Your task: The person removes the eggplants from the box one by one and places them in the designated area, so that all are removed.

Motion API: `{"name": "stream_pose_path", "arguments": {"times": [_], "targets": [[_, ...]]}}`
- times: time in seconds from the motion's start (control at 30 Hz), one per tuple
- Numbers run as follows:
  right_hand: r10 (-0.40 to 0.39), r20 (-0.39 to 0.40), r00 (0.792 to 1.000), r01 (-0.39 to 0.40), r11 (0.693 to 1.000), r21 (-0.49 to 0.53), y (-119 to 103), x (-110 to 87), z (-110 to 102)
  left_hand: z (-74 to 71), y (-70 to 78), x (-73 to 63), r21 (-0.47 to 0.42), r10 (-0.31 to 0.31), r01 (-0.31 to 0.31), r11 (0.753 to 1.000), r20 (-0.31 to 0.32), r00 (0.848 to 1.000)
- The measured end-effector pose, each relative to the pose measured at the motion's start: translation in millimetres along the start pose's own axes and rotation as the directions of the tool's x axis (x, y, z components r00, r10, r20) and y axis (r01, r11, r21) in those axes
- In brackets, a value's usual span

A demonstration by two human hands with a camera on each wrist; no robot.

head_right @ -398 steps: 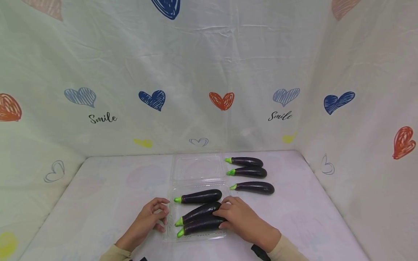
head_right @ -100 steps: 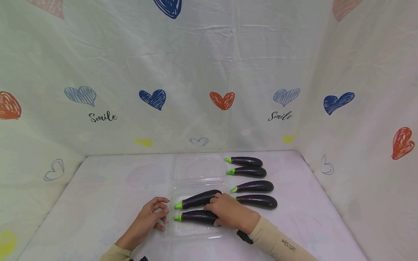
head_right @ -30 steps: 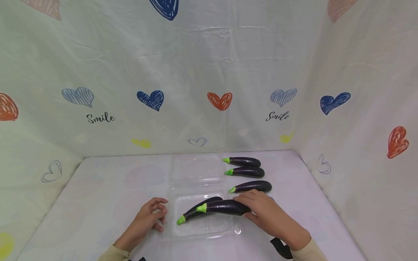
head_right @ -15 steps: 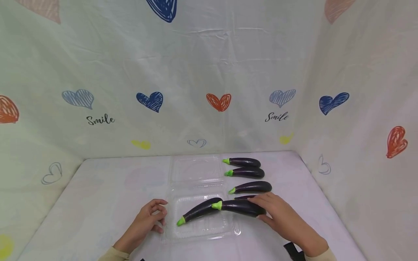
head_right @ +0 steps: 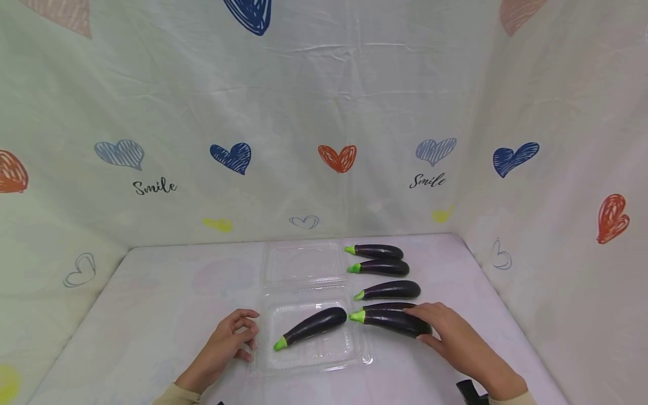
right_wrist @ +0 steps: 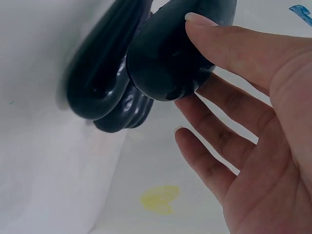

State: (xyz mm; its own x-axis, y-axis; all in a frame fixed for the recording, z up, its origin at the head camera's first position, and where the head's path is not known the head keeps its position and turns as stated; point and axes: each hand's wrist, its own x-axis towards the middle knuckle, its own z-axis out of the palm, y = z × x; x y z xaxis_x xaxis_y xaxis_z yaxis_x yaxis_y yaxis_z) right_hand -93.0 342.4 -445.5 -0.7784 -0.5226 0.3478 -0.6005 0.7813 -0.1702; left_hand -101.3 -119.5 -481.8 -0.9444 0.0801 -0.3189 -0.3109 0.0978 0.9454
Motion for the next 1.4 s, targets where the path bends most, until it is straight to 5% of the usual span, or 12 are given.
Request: {"name": "stream_pose_path", "arguments": {"times": [0.3, 0.6, 0.93, 1.4], "targets": [[-0.011, 0.002, 1.0, 0.011, 1.0, 0.012, 13.9, -9.9, 7.5, 1.1, 1.0, -0.2, 0.005, -0.005, 0.005, 1.0, -0.014, 1.0], [0.094, 0.067, 0.993, -0.095, 0.995, 0.016, 15.4, -14.8, 7.2, 1.8, -0.8, 1.6, 0.012, -0.008, 0.008, 1.0, -0.025, 1.0], [0.276, 0.265, 0.924, -0.293, 0.956, 0.027, 16.9, -17.0, 7.0, 1.3, -0.3, 0.9, 0.006, -0.003, 0.003, 1.0, -0.021, 1.0], [0.198, 0.263, 0.944, -0.209, 0.978, 0.012, 16.5, -14.2, 22.7, 1.4, -0.6, 0.8, 0.007, 0.001, -0.001, 1.0, -0.024, 1.0]]}}
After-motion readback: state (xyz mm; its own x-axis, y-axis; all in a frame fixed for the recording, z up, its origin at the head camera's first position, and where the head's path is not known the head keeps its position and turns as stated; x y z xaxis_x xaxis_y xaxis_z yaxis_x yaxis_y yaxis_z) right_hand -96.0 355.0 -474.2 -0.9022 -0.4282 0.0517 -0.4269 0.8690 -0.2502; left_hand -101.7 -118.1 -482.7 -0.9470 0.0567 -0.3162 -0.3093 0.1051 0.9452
